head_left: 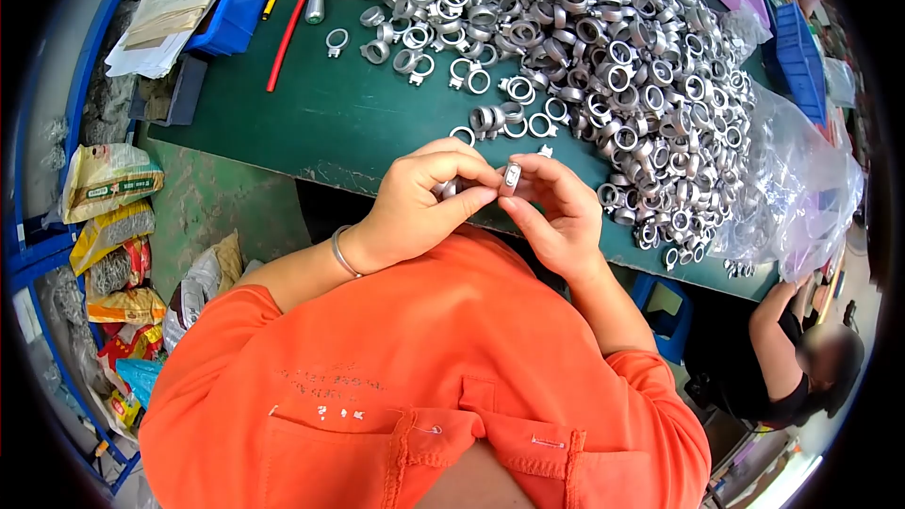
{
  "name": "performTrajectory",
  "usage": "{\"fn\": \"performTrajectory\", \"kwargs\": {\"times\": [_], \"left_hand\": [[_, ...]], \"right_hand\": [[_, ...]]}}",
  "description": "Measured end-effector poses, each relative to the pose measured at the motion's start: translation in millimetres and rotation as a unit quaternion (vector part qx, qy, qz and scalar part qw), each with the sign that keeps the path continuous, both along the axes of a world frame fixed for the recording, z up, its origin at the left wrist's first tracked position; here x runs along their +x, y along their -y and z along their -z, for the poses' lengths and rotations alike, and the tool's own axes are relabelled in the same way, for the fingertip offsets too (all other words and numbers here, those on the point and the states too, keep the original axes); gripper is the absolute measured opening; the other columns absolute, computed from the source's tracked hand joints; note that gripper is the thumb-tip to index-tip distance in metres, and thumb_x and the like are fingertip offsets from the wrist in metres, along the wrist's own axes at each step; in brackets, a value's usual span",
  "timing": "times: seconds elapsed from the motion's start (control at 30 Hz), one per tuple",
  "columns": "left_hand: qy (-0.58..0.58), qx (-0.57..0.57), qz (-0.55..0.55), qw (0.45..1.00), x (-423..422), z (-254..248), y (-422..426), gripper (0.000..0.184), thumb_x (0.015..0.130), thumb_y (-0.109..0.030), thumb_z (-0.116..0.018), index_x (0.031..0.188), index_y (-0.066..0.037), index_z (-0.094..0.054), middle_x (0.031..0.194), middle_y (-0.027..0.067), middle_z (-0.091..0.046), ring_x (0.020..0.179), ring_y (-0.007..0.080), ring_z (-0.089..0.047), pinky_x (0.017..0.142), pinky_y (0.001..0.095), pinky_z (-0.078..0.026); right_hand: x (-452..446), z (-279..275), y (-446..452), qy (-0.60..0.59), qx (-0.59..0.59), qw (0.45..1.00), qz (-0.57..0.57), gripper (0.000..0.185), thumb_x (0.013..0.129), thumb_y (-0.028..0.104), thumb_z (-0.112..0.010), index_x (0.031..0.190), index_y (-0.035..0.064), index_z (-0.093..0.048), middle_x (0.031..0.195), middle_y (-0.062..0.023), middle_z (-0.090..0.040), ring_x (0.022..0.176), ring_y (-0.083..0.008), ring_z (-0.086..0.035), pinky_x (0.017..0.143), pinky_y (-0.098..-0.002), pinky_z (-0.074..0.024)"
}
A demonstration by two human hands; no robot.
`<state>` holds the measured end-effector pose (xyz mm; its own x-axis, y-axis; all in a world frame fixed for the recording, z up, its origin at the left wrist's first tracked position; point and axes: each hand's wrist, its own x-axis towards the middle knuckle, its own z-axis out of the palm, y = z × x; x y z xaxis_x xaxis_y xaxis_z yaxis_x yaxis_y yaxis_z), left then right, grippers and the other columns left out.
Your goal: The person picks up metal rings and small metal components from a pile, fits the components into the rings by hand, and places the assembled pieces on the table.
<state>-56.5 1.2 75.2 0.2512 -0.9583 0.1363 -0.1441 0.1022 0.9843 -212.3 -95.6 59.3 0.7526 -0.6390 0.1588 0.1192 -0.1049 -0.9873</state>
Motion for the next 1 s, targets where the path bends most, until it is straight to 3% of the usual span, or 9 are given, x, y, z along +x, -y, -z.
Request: {"fn": "performTrajectory", "kwargs": {"times": [0.27, 0.33, 0.47, 0.5, 0.63, 0.7, 0.77, 0.9, 1.0], "left_hand": [[-0.045, 0.019, -0.007, 0.999, 0, -2, -2, 0.016, 0.077, -0.001, -0.065, 0.093, -0.002, -0.061, 0.082, 0.002, -0.058, 0.068, 0.0054, -0.052, 0.055, 0.0186, -0.04], [-0.155, 0.113, -0.015, 0.981, -1, -4, -2, 0.015, 0.08, -0.003, -0.063, 0.095, 0.0, -0.06, 0.08, 0.0026, -0.058, 0.062, 0.0052, -0.052, 0.05, 0.0174, -0.04], [-0.223, 0.143, -0.012, 0.964, -1, -5, 0, 0.016, 0.084, -0.011, -0.06, 0.096, 0.001, -0.061, 0.081, 0.0039, -0.061, 0.061, 0.0059, -0.055, 0.049, 0.017, -0.043], [-0.313, 0.148, 0.01, 0.938, 0, -2, 1, 0.019, 0.087, -0.013, -0.056, 0.098, 0.001, -0.06, 0.082, 0.0054, -0.061, 0.062, 0.0077, -0.057, 0.048, 0.0181, -0.045], [-0.482, 0.162, 0.075, 0.858, 3, 4, 1, 0.026, 0.092, -0.017, -0.046, 0.105, 0.002, -0.057, 0.085, 0.0095, -0.062, 0.064, 0.0127, -0.06, 0.047, 0.0212, -0.049], [-0.474, 0.172, 0.055, 0.862, 3, 3, 2, 0.026, 0.092, -0.017, -0.047, 0.106, 0.003, -0.055, 0.085, 0.01, -0.061, 0.065, 0.0137, -0.061, 0.045, 0.021, -0.048], [-0.516, 0.205, 0.048, 0.83, 6, 3, 3, 0.026, 0.091, -0.016, -0.045, 0.107, 0.003, -0.053, 0.084, 0.0104, -0.06, 0.064, 0.0142, -0.06, 0.042, 0.0206, -0.044], [-0.508, 0.216, 0.027, 0.833, 2, 4, 4, 0.011, 0.088, -0.013, -0.05, 0.089, -0.002, -0.052, 0.077, 0.0065, -0.055, 0.061, 0.0118, -0.055, 0.039, 0.0183, -0.038], [-0.425, 0.222, 0.028, 0.877, 0, 1, 2, 0.007, 0.085, -0.009, -0.055, 0.085, -0.003, -0.05, 0.072, 0.0042, -0.053, 0.058, 0.0081, -0.051, 0.039, 0.0173, -0.036]], "right_hand": [[2, -6, 2, -0.027, -0.174, 0.983, 0.047, 0.034, 0.068, -0.006, -0.07, 0.099, -0.0019, -0.056, 0.086, -0.0095, -0.058, 0.073, -0.014, -0.06, 0.06, -0.0227, -0.0502], [3, -7, 1, -0.003, -0.214, 0.974, 0.073, 0.033, 0.065, -0.007, -0.07, 0.095, -0.0008, -0.057, 0.083, -0.0094, -0.057, 0.066, -0.0144, -0.057, 0.056, -0.0238, -0.0472], [3, -14, 2, 0.018, -0.295, 0.953, 0.063, 0.029, 0.065, -0.009, -0.069, 0.091, -0.0002, -0.058, 0.08, -0.0103, -0.057, 0.065, -0.0197, -0.056, 0.057, -0.0269, -0.0459], [3, -18, 3, 0.017, -0.339, 0.94, 0.039, 0.028, 0.065, -0.009, -0.068, 0.09, 0.0, -0.059, 0.08, -0.0106, -0.058, 0.066, -0.0216, -0.056, 0.057, -0.0276, -0.046], [2, -30, 2, 0.049, -0.278, 0.959, -0.015, 0.023, 0.067, -0.009, -0.064, 0.088, -0.0006, -0.06, 0.083, -0.0109, -0.059, 0.069, -0.0248, -0.057, 0.063, -0.032, -0.0478], [-7, -22, 19, -0.053, -0.367, 0.924, 0.09, 0.018, 0.07, -0.008, -0.062, 0.086, -0.0012, -0.059, 0.083, -0.0121, -0.059, 0.07, -0.0255, -0.057, 0.063, -0.0329, -0.0478], [-10, -14, 28, -0.17, -0.287, 0.928, 0.166, 0.015, 0.074, -0.004, -0.06, 0.088, -0.0005, -0.058, 0.084, -0.0138, -0.057, 0.073, -0.0286, -0.058, 0.062, -0.0333, -0.0472], [-9, -11, 27, -0.319, -0.309, 0.888, 0.123, 0.021, 0.074, 0.007, -0.065, 0.092, 0.0004, -0.058, 0.089, -0.0143, -0.054, 0.077, -0.0322, -0.056, 0.066, -0.037, -0.0477], [-10, -9, 28, -0.327, -0.318, 0.881, 0.126, 0.021, 0.073, 0.006, -0.065, 0.092, 0.0009, -0.058, 0.084, -0.0135, -0.055, 0.074, -0.031, -0.057, 0.064, -0.035, -0.0482]]}}
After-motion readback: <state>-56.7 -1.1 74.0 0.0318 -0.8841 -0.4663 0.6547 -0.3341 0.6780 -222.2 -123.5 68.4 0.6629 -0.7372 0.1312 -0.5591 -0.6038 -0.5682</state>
